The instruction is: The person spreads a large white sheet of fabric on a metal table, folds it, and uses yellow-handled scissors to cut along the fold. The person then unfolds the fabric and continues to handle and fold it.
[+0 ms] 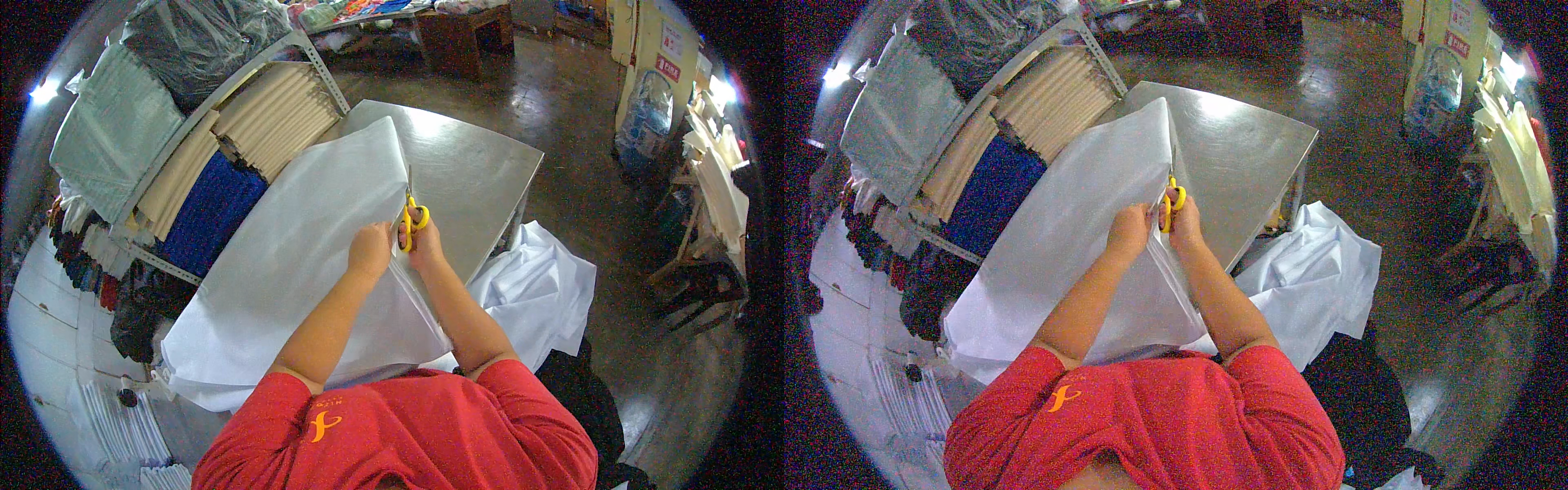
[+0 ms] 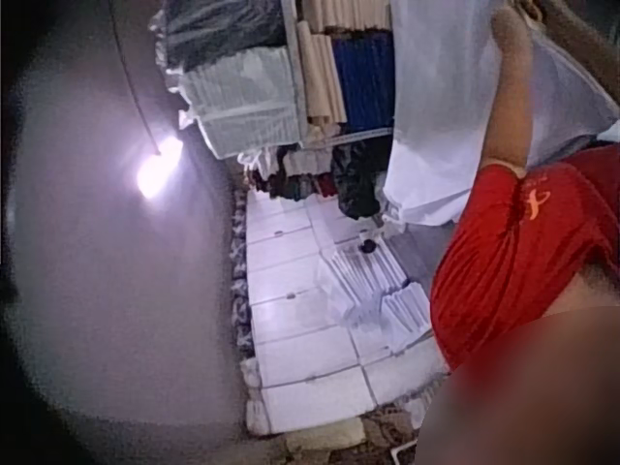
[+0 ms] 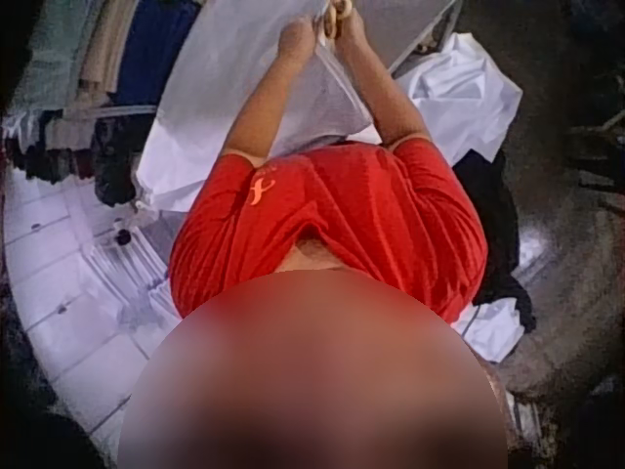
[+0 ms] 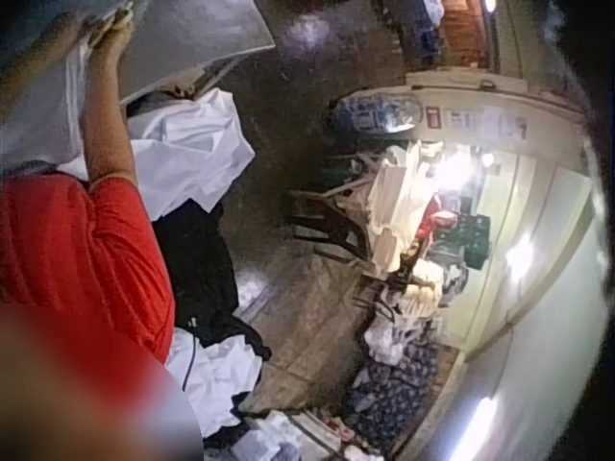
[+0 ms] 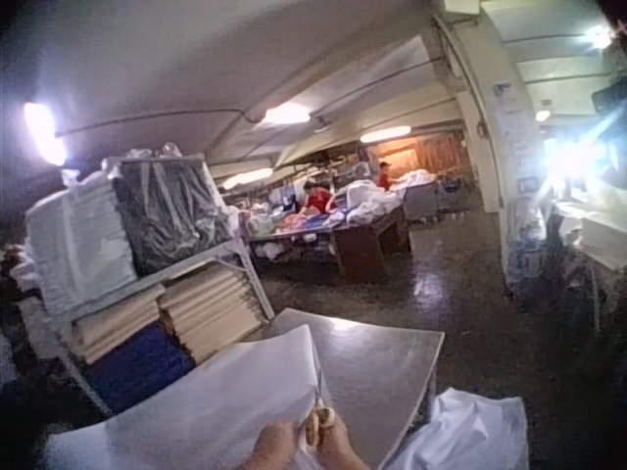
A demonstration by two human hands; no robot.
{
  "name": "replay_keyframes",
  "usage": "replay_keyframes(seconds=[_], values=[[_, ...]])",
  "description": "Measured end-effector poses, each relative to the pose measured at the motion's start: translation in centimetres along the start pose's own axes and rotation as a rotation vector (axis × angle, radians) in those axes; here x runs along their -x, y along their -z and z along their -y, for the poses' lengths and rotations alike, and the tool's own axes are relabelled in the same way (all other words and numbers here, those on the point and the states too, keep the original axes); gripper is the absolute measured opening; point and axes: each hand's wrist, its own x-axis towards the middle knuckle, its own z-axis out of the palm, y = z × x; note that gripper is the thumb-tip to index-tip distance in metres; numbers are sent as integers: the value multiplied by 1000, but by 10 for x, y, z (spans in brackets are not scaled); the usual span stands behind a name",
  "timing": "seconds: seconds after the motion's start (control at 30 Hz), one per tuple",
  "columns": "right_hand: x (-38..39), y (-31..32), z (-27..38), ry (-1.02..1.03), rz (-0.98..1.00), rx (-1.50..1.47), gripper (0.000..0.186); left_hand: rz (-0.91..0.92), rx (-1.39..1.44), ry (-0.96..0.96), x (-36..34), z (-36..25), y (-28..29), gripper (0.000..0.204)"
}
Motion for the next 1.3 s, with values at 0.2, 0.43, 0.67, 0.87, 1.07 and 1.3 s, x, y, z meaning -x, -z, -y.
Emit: replay_keyframes(seconds=[0.2, 0.43, 0.67, 0.87, 1.07, 1.3], values=[[-3, -7, 5, 59, 47, 61, 20, 21, -2, -35, 2, -16, 14, 14], [-25, -13, 21, 14, -23, 58, 20, 103, -38, -82, 10, -16, 27, 20], [-52, -16, 41, 38, -97, 17, 16, 190, 24, -144, 37, -32, 40, 24], [-76, -5, 51, 69, -60, 37, 21, 346, 109, -124, 55, -42, 58, 23], [-96, 6, 64, 138, -81, 54, 22, 420, 108, -168, 61, -45, 70, 20], [-110, 6, 79, 163, -30, 53, 22, 68, 647, -352, 30, -26, 49, 11]])
